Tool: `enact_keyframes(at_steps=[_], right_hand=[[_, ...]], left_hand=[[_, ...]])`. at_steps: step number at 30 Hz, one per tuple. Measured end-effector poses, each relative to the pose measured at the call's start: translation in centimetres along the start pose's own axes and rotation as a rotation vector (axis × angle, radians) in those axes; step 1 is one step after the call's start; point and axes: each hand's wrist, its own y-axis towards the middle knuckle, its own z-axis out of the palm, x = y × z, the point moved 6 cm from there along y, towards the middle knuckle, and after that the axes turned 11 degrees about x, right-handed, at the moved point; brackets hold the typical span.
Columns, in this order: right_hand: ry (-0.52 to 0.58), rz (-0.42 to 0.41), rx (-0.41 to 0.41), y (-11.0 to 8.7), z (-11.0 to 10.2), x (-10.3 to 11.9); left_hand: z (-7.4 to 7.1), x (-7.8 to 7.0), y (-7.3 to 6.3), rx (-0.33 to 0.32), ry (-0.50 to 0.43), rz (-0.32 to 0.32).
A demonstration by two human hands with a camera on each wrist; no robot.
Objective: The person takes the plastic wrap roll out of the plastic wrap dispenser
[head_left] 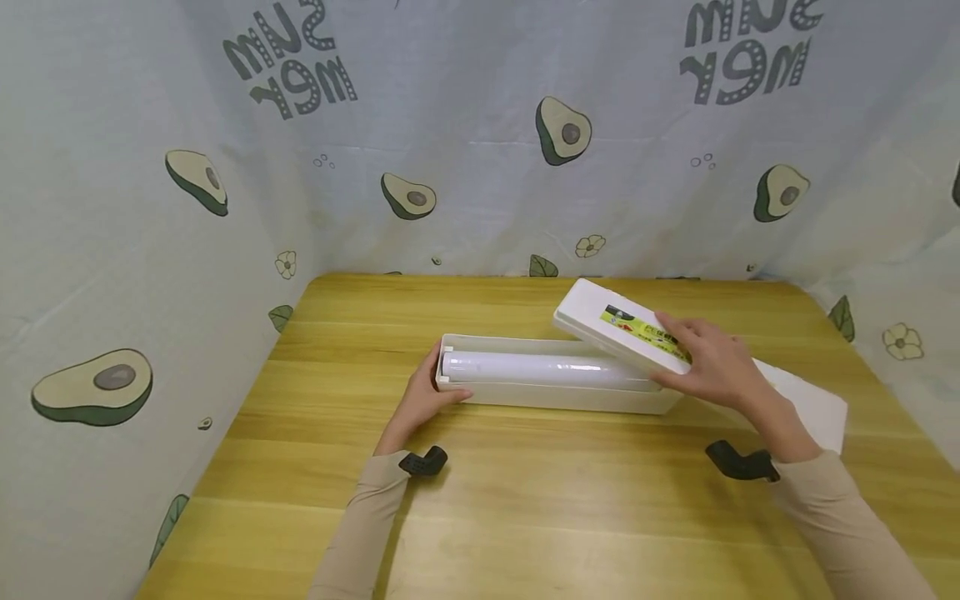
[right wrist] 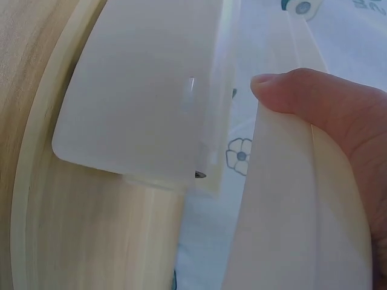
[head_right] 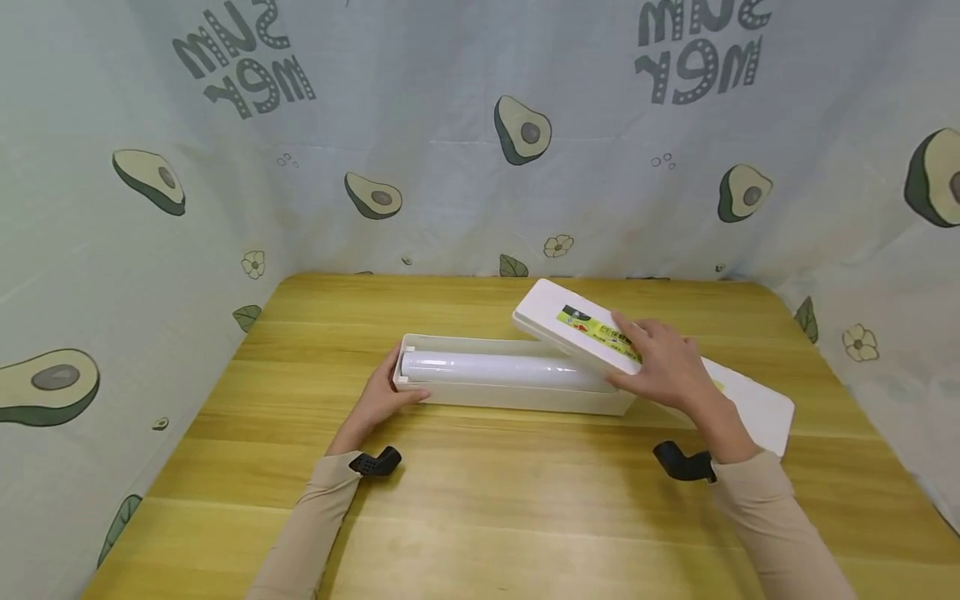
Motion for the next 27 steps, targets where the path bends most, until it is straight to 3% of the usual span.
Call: enact_keyframes(at_steps=[7, 14, 27], right_hand=[[0.001, 0.013, -0.011, -0.1, -0.3, -0.8], [0.013, 0.042, -0.01, -0.3, -0.2, -1.6], [0.007, 0.084, -0.041, -0.8, -0.2, -2.9]], left_hand=[[0.0, -0.2, 0.1, 0.015, -0.013, -0.019], [0.1, -2.9, -1.1, 0.038, -0.004, -0.034], [0.2, -3.0, -1.2, 0.039, -0.007, -0.041]])
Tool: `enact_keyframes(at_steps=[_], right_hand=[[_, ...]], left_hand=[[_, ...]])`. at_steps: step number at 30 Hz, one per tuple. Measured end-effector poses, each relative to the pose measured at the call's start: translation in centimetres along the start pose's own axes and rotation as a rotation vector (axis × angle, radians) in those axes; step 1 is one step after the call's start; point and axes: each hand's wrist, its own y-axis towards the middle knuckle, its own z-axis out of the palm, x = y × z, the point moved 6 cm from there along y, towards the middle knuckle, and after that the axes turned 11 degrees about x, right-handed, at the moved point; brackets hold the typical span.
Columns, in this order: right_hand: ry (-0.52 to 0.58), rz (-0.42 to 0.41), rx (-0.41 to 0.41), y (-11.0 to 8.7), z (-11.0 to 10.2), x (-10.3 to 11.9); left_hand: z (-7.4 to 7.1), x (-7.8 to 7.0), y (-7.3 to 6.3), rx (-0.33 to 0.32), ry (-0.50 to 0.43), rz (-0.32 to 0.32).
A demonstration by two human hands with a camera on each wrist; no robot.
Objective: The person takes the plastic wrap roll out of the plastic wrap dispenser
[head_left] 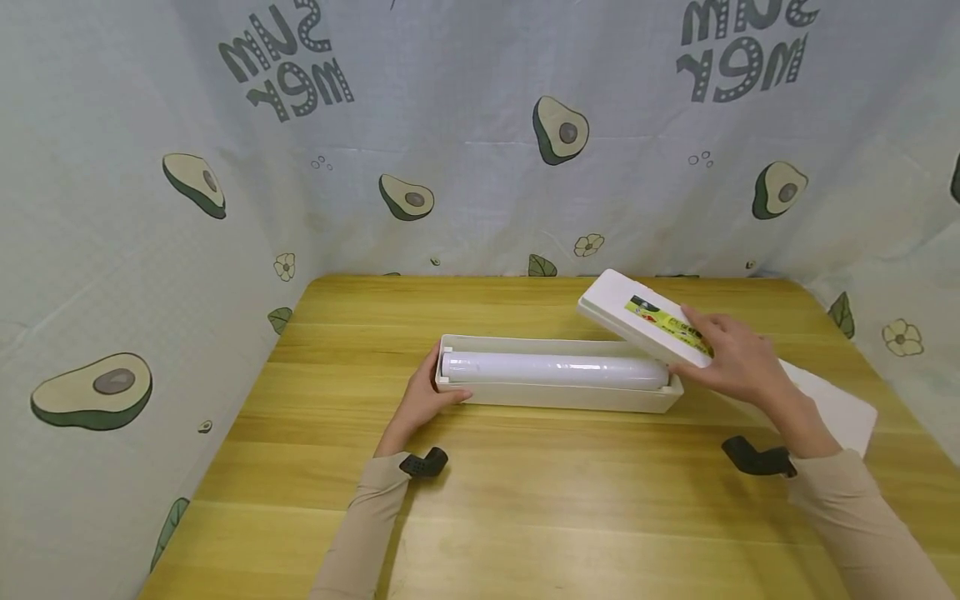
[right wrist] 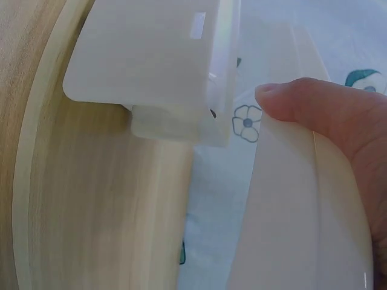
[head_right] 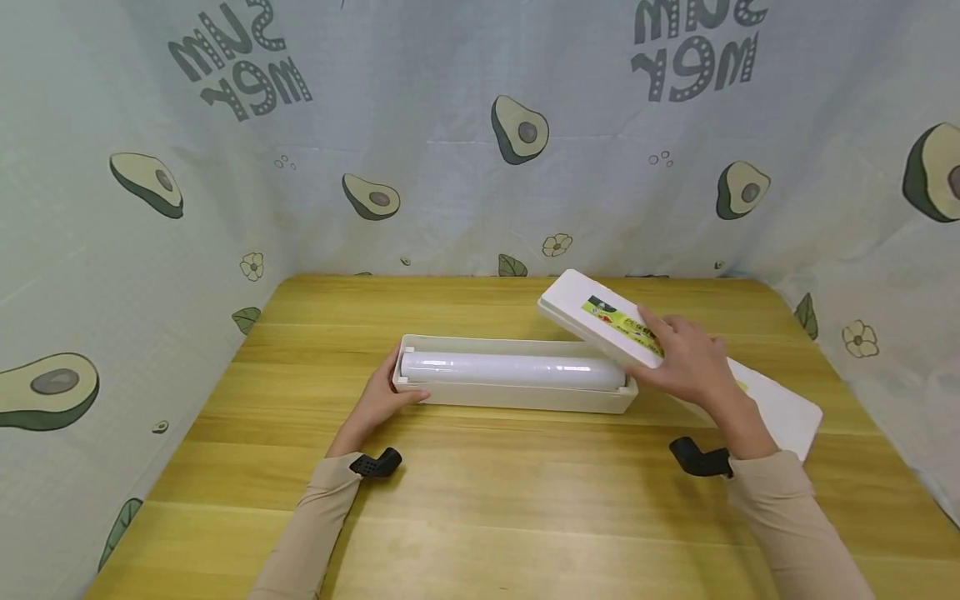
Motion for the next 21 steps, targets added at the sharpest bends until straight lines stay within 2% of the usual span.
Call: enact_keyframes(at_steps=[21], right_hand=[[0.001, 0.095, -0.019, -1.2, -0.3, -2.1]], left_hand=[[0.0, 0.2, -0.1, -0.004, 0.007, -0.01]])
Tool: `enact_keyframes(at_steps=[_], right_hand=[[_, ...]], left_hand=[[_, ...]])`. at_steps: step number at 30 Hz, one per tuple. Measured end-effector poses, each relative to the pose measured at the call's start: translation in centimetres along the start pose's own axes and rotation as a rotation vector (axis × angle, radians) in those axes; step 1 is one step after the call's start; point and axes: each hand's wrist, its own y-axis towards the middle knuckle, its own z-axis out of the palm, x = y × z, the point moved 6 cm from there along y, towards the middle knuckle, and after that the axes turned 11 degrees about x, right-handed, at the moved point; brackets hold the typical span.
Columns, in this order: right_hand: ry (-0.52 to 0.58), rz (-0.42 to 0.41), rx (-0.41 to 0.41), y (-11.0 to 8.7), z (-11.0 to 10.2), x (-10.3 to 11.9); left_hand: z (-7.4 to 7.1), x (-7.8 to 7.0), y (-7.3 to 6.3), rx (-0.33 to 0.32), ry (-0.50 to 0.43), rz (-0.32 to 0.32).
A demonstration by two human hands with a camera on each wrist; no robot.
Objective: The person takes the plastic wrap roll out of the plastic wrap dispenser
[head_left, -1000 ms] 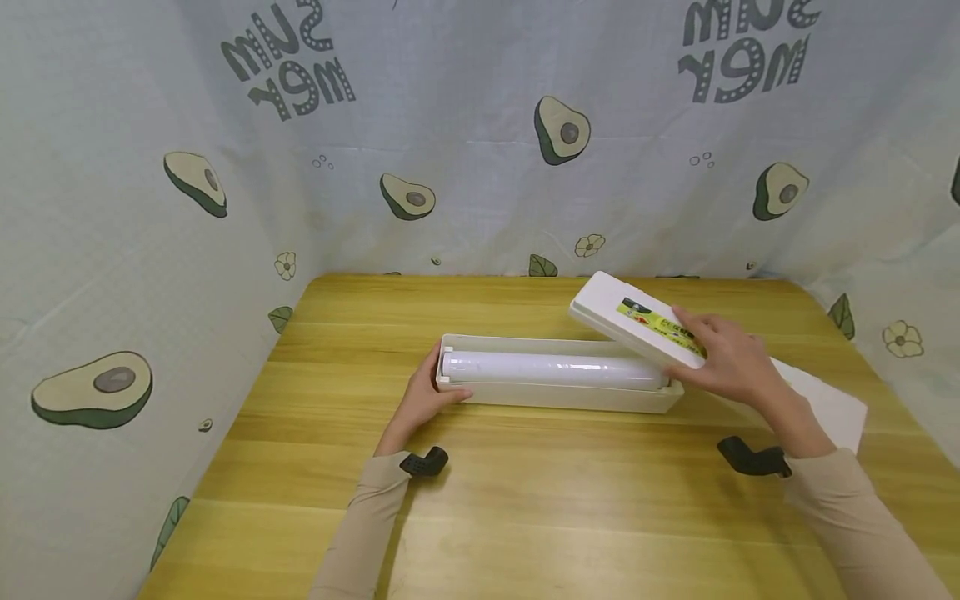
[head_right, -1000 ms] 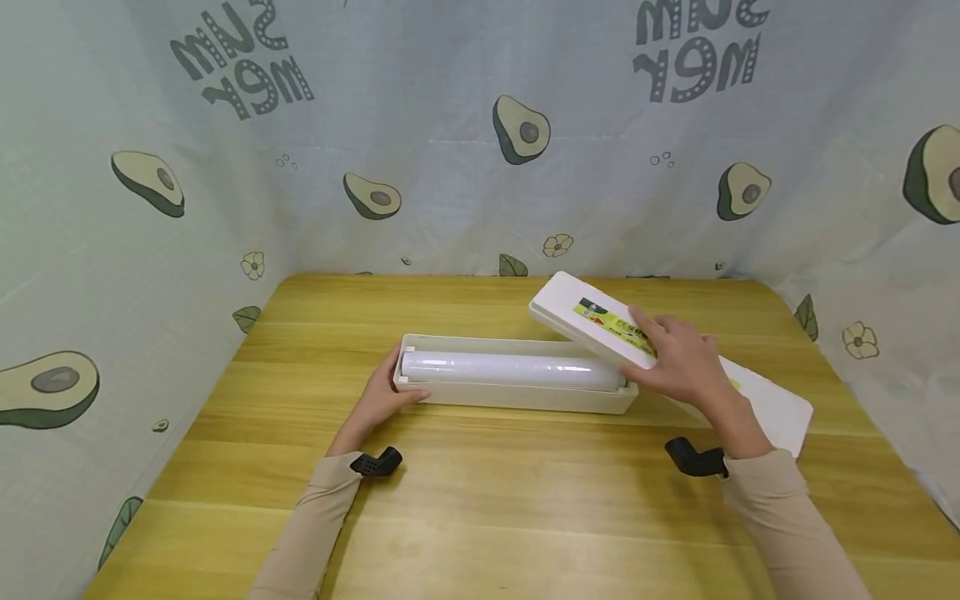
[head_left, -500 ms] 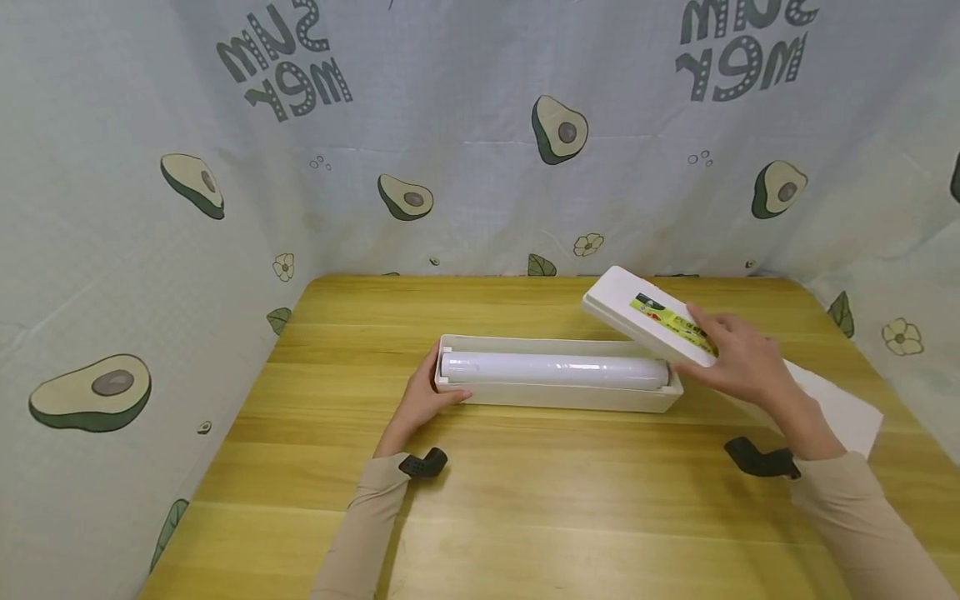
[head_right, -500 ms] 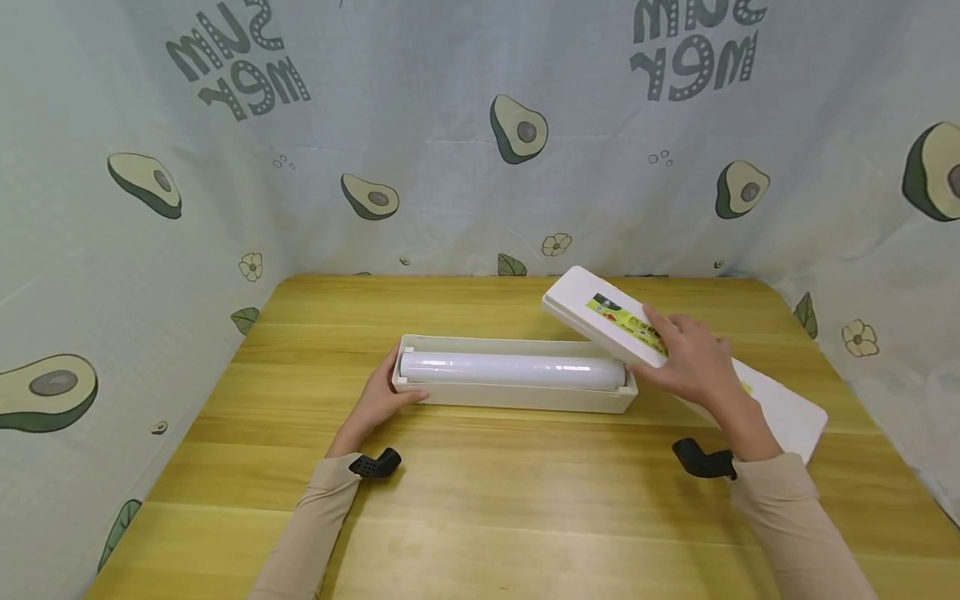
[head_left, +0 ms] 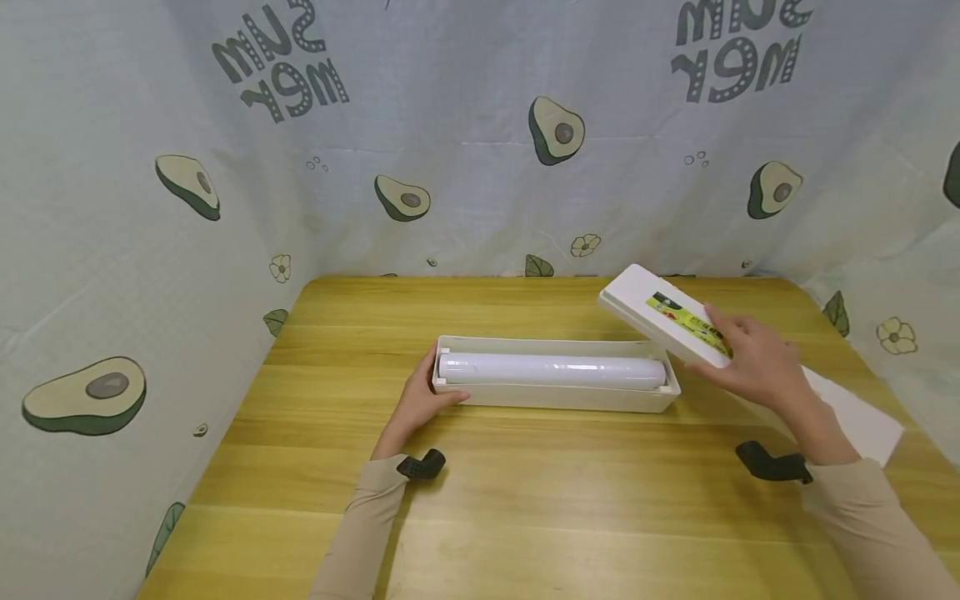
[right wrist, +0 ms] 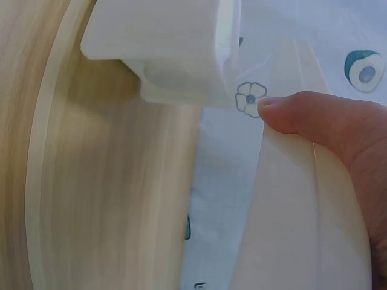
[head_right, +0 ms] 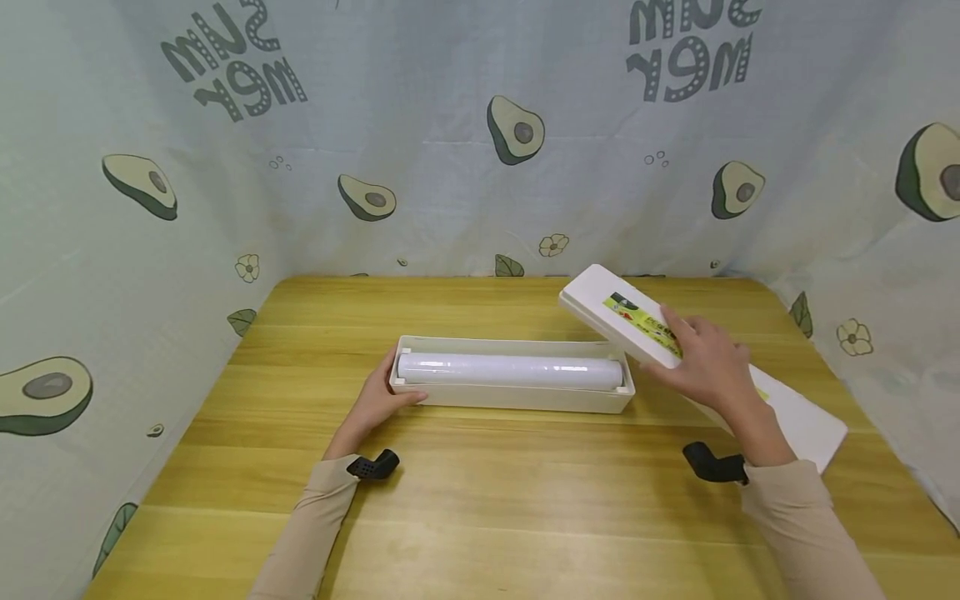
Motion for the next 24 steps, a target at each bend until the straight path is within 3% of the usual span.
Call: enact_keyframes(at_steps=[10, 24], right_hand=[[0.008, 0.055, 0.024, -0.5, 0.1, -1.6], [0.004, 0.103, 0.029, -0.9, 0.7, -3.2]], left_hand=[[-0.2, 2.8, 1.3, -0.026, -0.003, 0.01], [-0.1, 2.5, 1.2, -0.037, -0.014, 0.059]])
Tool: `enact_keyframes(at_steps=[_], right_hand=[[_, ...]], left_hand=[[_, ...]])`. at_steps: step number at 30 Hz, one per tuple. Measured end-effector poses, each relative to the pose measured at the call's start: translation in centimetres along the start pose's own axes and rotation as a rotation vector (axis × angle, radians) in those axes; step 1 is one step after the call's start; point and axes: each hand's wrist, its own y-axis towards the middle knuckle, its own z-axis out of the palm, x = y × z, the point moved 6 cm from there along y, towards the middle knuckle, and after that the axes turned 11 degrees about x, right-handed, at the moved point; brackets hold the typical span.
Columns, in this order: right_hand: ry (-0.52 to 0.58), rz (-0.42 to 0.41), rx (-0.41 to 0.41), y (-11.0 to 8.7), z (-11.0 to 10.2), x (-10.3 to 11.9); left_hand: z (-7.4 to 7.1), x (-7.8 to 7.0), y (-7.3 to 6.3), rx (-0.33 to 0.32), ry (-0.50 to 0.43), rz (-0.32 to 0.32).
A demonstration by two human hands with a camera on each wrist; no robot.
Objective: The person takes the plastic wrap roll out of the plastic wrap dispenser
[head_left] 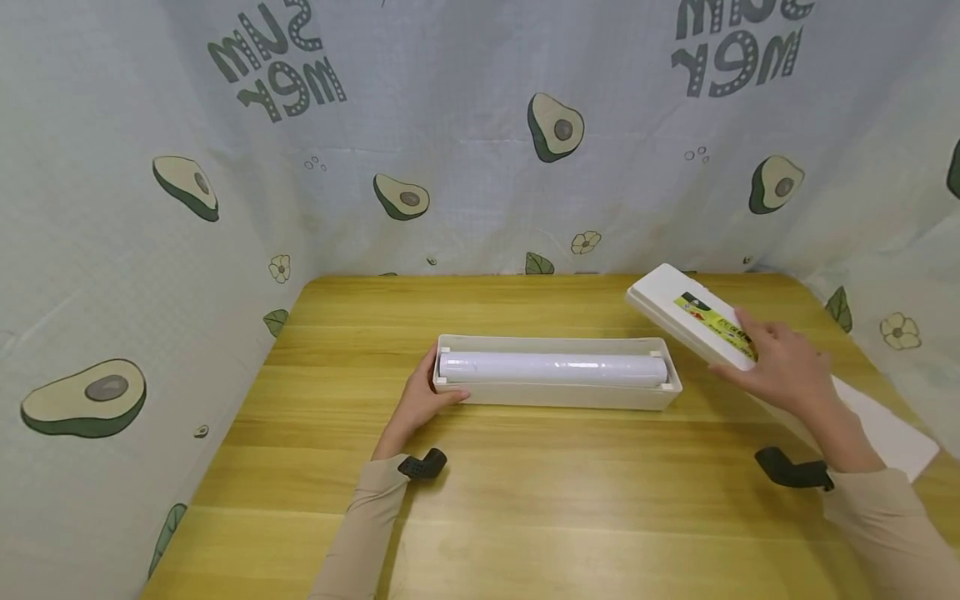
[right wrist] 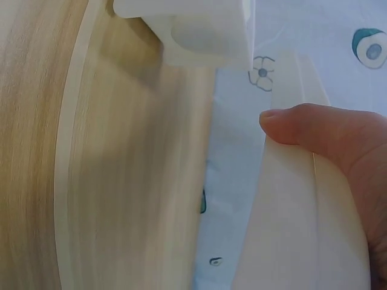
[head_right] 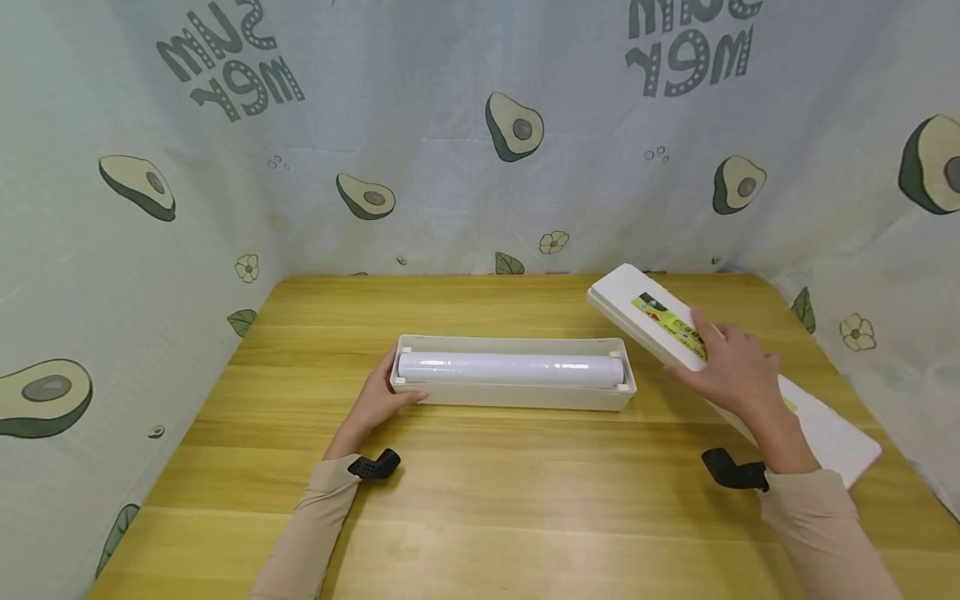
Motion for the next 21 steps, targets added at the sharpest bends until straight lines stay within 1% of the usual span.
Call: enact_keyframes(at_steps=[4, 5, 7, 11, 12, 16, 19, 21], right_hand=[[-0.002, 0.012, 0.007, 0.1, 0.1, -0.6], [-0.006, 0.018, 0.012, 0.0, 0.1, -0.8], [-0.014, 0.028, 0.021, 0.1, 0.3, -1.3], [-0.013, 0.051, 0.049, -0.1, 0.7, -2.2], [-0.012, 0.054, 0.052, -0.1, 0.7, -2.4], [-0.006, 0.061, 0.058, -0.2, 0.8, -3.1], [0.001, 0.067, 0.058, -0.2, 0.8, -3.4], [0.009, 0.068, 0.061, -0.2, 0.9, -3.5]], left_hand=[[0.1, -1.4, -0.5, 0.019, -0.011, -0.021], [0.1, -1.5, -0.5, 0.021, -0.014, -0.025], [0.1, -1.5, -0.4, 0.024, -0.012, -0.033], [0.1, 0.1, 0.1, 0.004, 0.002, -0.018], [0.1, 0.2, 0.1, 0.005, 0.008, -0.013], [0.1, 0.4, 0.2, 0.005, 0.005, -0.007], [0.1, 0.2, 0.1, 0.002, 0.003, -0.025], [0.0, -0.2, 0.0, 0.002, -0.01, -0.036]])
